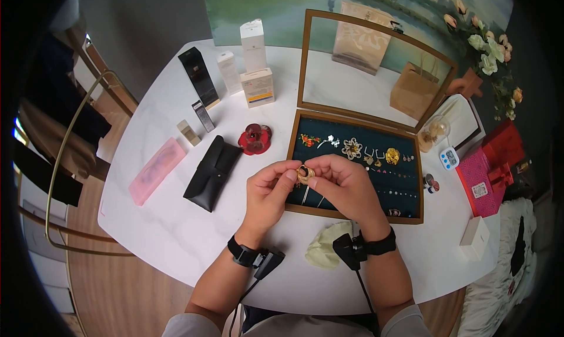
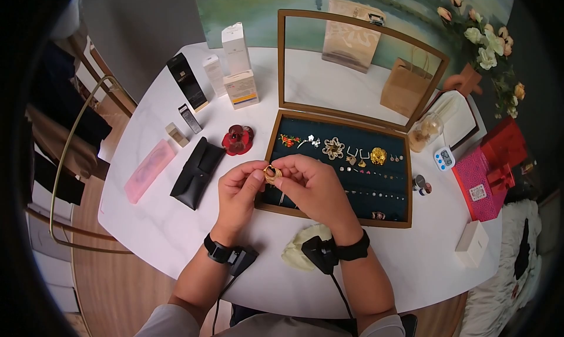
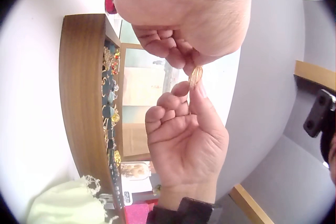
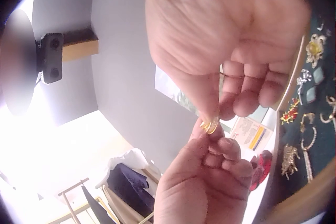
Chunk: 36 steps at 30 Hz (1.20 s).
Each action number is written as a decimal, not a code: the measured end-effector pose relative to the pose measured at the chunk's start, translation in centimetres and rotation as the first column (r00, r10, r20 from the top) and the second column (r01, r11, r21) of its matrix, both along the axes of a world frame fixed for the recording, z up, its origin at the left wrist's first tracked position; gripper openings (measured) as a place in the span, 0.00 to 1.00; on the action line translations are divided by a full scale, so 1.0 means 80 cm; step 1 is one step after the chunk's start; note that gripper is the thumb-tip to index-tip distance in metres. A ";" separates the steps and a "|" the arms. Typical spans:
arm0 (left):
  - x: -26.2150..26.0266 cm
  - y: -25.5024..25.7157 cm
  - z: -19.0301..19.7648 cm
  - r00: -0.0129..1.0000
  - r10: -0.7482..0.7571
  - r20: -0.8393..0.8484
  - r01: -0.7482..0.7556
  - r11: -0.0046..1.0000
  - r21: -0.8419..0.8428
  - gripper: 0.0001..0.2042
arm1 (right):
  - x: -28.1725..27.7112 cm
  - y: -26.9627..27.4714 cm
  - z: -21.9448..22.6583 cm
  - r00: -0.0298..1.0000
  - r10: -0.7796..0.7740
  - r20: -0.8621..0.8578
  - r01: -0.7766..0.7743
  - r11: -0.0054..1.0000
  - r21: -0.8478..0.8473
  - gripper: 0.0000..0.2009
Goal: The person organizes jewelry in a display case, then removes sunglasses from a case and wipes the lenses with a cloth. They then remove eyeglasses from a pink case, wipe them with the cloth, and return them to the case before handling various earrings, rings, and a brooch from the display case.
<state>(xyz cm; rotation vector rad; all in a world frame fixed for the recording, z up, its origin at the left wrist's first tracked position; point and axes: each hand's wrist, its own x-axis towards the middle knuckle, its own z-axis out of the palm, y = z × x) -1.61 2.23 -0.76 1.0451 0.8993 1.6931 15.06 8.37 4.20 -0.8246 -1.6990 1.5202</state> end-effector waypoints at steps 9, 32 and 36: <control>-0.001 0.002 0.001 0.998 0.002 0.059 -0.001 1.000 -0.010 0.10 | -0.006 -0.010 0.015 0.989 -0.042 0.139 0.000 0.956 0.295 0.17; -0.024 0.033 -0.042 0.947 0.266 -0.183 -0.297 0.939 -0.175 0.10 | -0.046 0.058 -0.016 0.661 -0.412 0.628 -0.200 0.709 0.676 0.16; -0.024 0.035 -0.046 0.945 0.271 -0.183 -0.302 0.938 -0.170 0.11 | -0.049 0.057 -0.015 0.600 -0.427 0.677 -0.211 0.732 0.648 0.17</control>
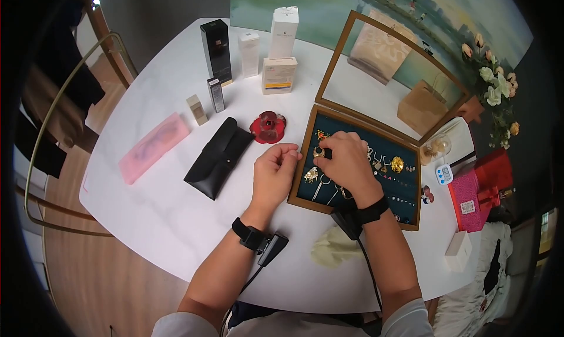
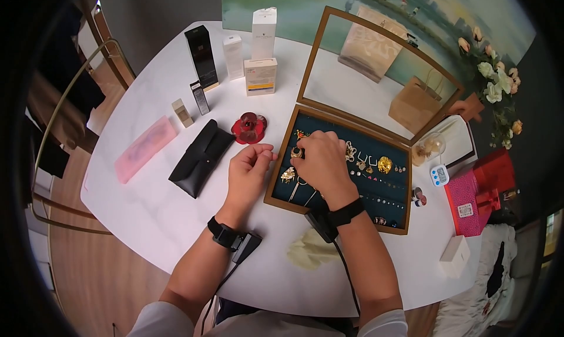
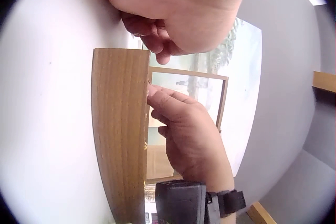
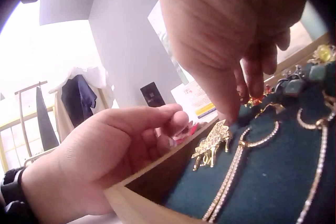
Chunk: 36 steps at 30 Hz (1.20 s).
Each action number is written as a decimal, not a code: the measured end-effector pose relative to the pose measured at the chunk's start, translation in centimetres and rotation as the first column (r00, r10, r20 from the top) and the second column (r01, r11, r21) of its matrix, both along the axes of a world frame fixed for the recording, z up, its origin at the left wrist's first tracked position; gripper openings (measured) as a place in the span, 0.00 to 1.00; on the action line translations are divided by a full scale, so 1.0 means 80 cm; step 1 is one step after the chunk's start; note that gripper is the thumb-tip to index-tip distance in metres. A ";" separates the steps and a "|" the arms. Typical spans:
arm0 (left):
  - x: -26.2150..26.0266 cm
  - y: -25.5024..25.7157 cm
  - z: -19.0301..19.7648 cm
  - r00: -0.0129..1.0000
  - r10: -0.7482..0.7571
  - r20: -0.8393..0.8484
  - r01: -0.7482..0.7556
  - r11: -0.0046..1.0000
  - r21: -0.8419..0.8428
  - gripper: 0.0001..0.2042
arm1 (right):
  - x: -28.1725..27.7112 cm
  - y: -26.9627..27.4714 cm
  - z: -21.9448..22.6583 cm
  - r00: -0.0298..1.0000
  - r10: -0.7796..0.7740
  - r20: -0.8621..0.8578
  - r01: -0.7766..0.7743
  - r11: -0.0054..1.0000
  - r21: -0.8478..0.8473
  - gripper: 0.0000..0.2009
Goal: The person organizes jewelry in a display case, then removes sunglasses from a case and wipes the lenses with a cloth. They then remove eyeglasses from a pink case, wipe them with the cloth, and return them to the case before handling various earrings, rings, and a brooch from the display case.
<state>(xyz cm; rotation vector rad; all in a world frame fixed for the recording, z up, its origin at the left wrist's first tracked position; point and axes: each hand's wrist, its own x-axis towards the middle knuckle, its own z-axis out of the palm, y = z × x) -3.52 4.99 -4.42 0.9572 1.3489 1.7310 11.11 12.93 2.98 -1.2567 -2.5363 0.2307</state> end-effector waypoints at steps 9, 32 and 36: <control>0.000 0.000 0.003 1.000 -0.004 -0.001 0.003 1.000 -0.016 0.11 | 0.004 0.006 -0.008 1.000 0.001 -0.004 -0.001 1.000 -0.009 0.18; -0.001 0.001 -0.001 0.999 -0.019 -0.032 0.018 0.999 -0.033 0.10 | -0.006 0.029 -0.019 0.995 0.080 -0.053 -0.079 0.997 0.027 0.05; -0.001 0.002 0.000 1.000 -0.021 -0.009 0.021 1.000 -0.017 0.10 | -0.007 0.035 -0.021 0.993 0.083 -0.082 -0.087 0.995 -0.043 0.06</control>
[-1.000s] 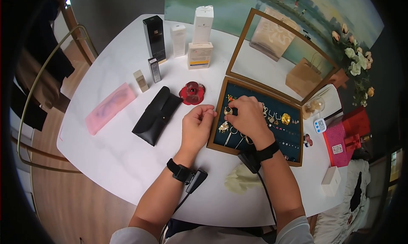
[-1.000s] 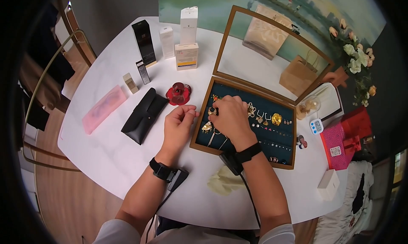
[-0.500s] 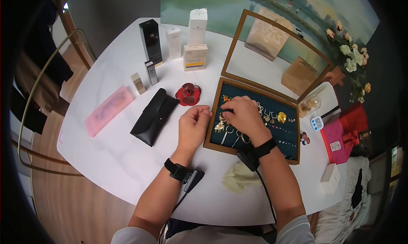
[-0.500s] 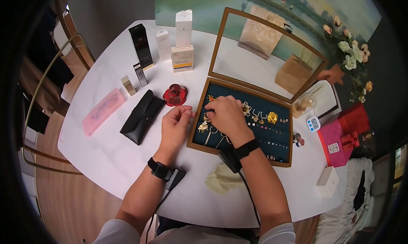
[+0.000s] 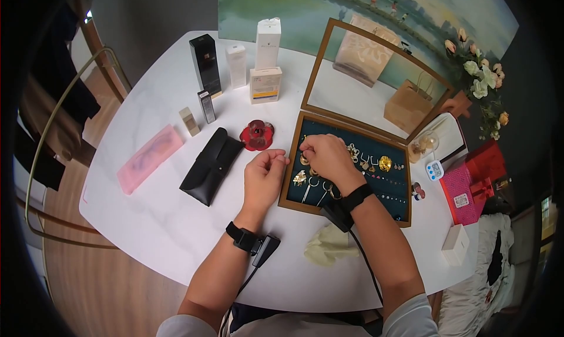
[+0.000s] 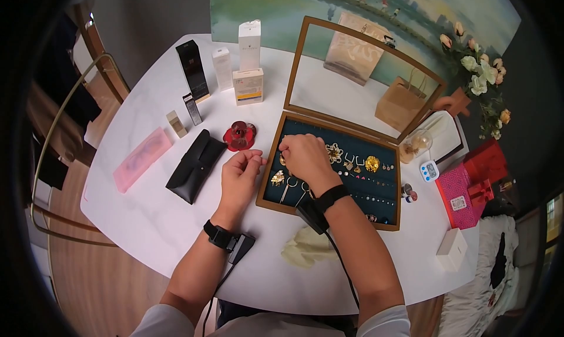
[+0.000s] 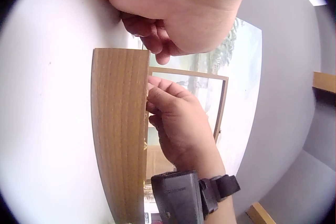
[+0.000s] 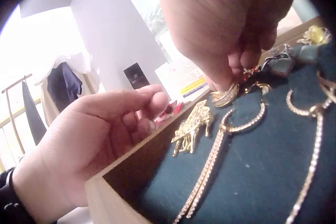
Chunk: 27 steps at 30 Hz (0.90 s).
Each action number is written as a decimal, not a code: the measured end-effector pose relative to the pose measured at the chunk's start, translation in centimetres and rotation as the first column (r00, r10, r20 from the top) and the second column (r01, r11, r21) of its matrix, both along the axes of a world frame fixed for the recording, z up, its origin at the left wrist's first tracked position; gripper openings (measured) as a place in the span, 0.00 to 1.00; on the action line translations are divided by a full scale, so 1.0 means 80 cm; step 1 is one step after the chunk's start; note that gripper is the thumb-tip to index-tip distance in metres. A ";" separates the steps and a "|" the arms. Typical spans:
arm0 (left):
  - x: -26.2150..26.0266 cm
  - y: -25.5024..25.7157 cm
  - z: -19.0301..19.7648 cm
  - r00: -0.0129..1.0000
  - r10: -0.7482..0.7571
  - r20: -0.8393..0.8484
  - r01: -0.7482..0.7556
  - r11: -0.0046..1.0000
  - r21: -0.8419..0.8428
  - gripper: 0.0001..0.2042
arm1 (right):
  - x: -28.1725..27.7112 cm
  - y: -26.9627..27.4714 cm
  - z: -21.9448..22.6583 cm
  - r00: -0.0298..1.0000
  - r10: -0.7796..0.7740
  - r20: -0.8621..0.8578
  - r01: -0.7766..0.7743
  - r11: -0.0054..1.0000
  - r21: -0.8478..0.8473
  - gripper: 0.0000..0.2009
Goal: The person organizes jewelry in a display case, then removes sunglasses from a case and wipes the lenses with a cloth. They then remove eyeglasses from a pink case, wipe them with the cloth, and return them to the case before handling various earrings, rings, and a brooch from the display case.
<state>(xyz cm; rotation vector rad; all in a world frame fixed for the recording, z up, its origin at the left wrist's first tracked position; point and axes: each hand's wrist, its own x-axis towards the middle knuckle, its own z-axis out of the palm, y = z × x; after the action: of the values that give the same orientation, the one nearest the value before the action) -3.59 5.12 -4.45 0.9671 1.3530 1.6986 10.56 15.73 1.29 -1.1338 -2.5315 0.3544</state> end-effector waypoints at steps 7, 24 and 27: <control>0.000 0.000 0.000 1.000 0.002 0.004 -0.002 1.000 -0.002 0.10 | 0.002 0.001 0.002 0.996 0.077 -0.042 -0.078 0.997 -0.027 0.08; -0.001 0.000 -0.002 1.000 0.000 -0.013 0.000 1.000 -0.003 0.09 | -0.006 0.002 0.016 0.997 -0.013 0.073 0.026 0.984 -0.176 0.08; -0.001 0.001 -0.001 1.000 0.002 -0.019 -0.002 1.000 -0.004 0.09 | -0.006 0.006 0.016 0.997 -0.003 0.077 0.018 0.981 -0.195 0.08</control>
<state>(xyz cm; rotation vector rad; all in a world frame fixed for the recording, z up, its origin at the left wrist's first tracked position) -3.64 5.16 -4.49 0.9823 1.3696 1.6920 10.11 16.25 2.59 -1.2540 -2.6010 0.5792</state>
